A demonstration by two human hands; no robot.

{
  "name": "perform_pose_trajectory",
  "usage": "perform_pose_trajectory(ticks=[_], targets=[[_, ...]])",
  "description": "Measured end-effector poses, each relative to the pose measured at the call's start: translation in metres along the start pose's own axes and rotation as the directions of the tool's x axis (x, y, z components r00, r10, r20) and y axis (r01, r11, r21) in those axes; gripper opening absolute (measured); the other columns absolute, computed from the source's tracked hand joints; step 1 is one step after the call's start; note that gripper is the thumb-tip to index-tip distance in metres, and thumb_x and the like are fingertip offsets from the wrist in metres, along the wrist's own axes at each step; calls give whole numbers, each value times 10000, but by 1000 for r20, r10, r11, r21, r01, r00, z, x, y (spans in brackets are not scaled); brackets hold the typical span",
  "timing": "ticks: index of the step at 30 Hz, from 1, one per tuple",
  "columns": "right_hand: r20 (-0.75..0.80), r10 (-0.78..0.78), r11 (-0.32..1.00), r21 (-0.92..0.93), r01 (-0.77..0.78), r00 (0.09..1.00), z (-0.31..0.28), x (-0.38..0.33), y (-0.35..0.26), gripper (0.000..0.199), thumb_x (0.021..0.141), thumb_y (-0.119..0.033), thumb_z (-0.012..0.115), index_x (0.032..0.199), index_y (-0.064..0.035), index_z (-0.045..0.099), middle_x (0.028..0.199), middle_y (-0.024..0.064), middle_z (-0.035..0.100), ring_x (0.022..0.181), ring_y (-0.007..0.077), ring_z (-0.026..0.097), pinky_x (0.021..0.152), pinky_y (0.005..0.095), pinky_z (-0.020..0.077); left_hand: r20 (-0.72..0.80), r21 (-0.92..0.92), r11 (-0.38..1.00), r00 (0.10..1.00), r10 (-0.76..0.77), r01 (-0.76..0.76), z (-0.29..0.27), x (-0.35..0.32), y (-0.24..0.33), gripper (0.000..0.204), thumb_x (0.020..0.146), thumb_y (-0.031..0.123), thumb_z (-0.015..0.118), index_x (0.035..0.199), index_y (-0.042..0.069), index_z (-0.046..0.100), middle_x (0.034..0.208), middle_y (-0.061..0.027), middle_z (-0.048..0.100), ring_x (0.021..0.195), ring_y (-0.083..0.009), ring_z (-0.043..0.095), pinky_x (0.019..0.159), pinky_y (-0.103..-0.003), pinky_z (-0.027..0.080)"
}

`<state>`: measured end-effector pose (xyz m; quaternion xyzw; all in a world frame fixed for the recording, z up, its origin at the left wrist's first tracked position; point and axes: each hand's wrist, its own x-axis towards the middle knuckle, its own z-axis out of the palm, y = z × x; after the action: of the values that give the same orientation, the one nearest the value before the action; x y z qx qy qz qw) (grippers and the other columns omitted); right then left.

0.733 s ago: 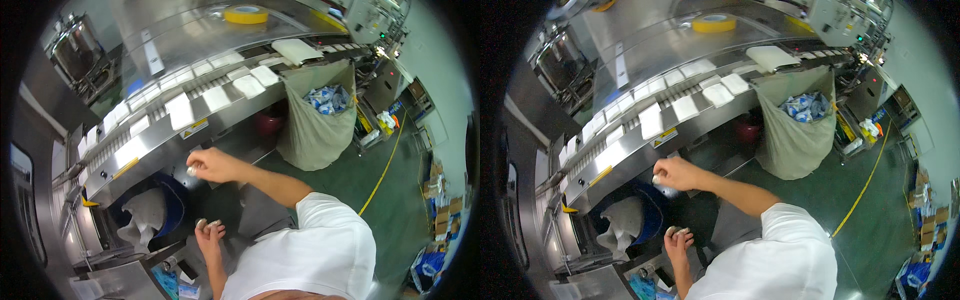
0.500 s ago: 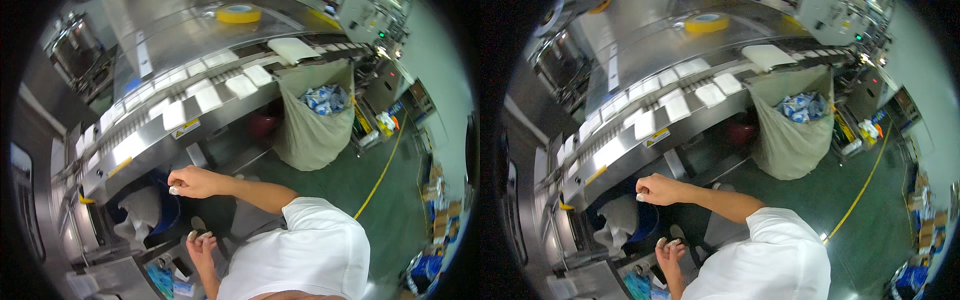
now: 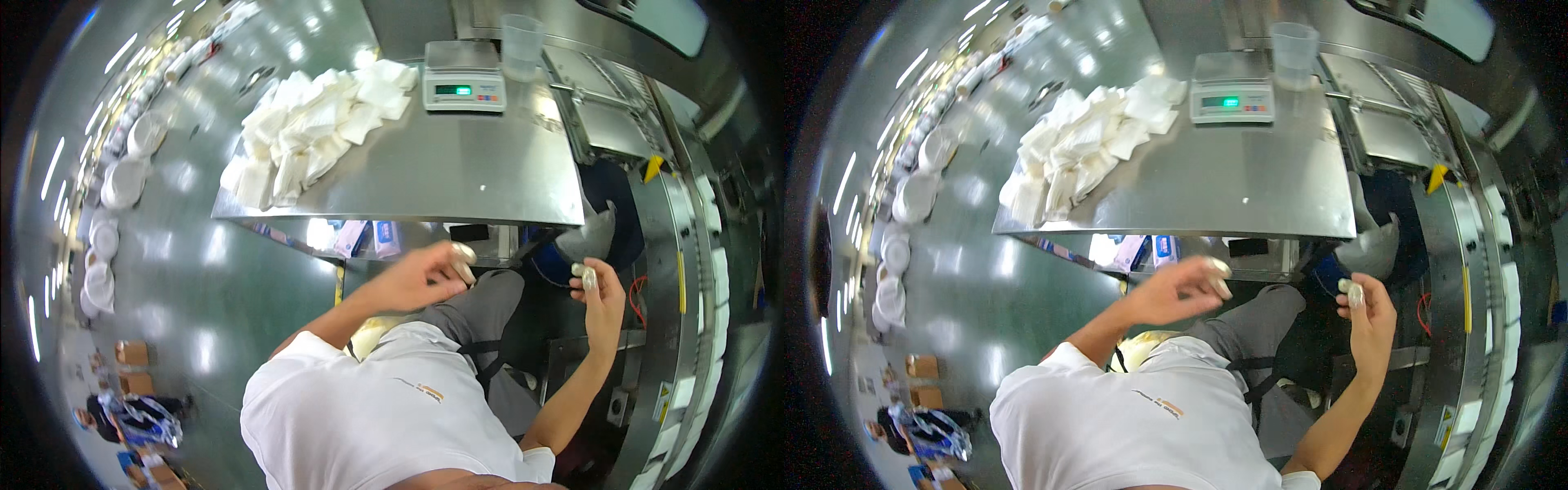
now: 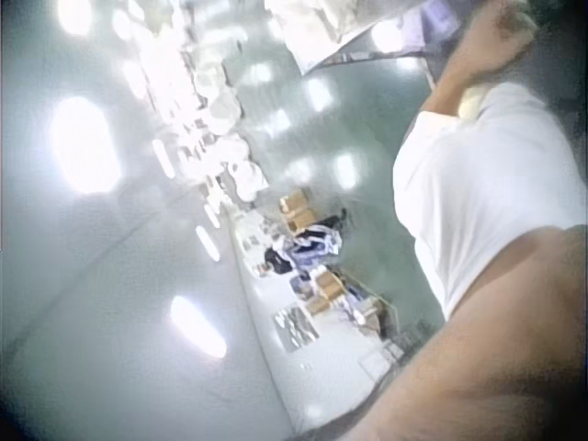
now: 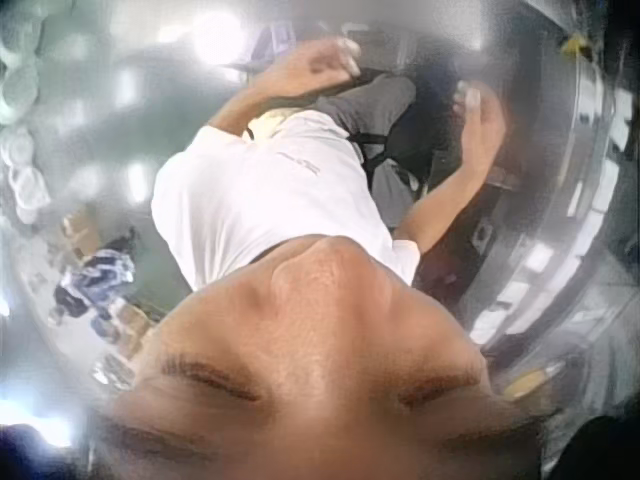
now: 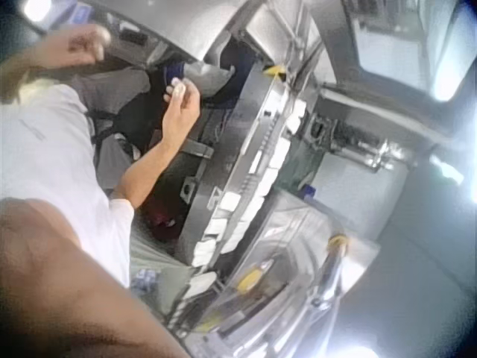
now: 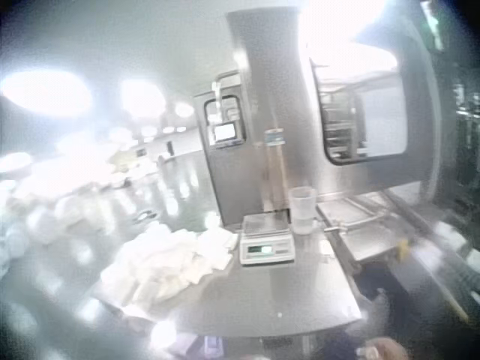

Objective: The person picks up white rectangular pads from a pile, places them on a scale to weigh them, and then arranges them onto a moving conveyor belt for processing.

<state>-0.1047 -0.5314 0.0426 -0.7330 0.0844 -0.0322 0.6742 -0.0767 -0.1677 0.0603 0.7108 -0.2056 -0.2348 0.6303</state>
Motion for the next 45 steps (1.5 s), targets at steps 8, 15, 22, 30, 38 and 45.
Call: perform_pose_trajectory(ticks=[8,15,22,30,38,45], targets=[[359,-14,996,-80,45,933,131,121,-36,265,1042,-94,601,1279,25,606,1098,75,685,944,125,685,785,252,557,-626,759,586,564,538,284,-166,-25,19,407,838,137,823,1173,3,634,1115,-159,659,1071,-317,661,925,-384,531],[430,-8,998,-57,36,903,203,153,-39,252,1048,-72,572,1278,26,603,1118,81,678,944,126,687,780,253,555,-427,904,289,651,628,314,-322,-1,46,636,927,280,762,1454,41,496,1419,-210,543,1366,-396,491,1146,-468,410],[413,3,999,-38,14,911,207,139,-27,235,1056,-65,559,1269,23,610,1088,77,685,926,114,680,778,248,553,-277,943,275,905,324,190,-420,-6,15,572,940,188,681,1467,38,516,1520,-217,508,1392,-378,500,1176,-424,400],[410,-11,998,-50,35,912,200,111,-30,229,1045,-89,590,1241,27,613,1035,75,697,893,111,668,772,258,553,-553,794,419,811,194,441,-443,10,22,528,949,238,667,1408,6,551,1339,-256,646,1242,-417,619,1038,-447,482],[165,-207,978,75,197,964,118,39,-57,711,915,-215,777,1494,-38,402,1286,131,605,1074,224,654,950,373,549,-265,502,851,909,323,-156,-196,62,78,420,1061,173,553,1433,-19,524,1324,-129,622,1212,-201,591,1048,-346,460],[-228,-380,913,-248,324,897,35,-80,-18,572,765,-195,817,1249,39,624,1156,208,695,1087,326,685,922,401,537,559,-32,981,810,175,-190,77,114,27,460,1034,60,596,1455,-50,447,1392,-144,565,1281,-204,542,1099,-338,408]])
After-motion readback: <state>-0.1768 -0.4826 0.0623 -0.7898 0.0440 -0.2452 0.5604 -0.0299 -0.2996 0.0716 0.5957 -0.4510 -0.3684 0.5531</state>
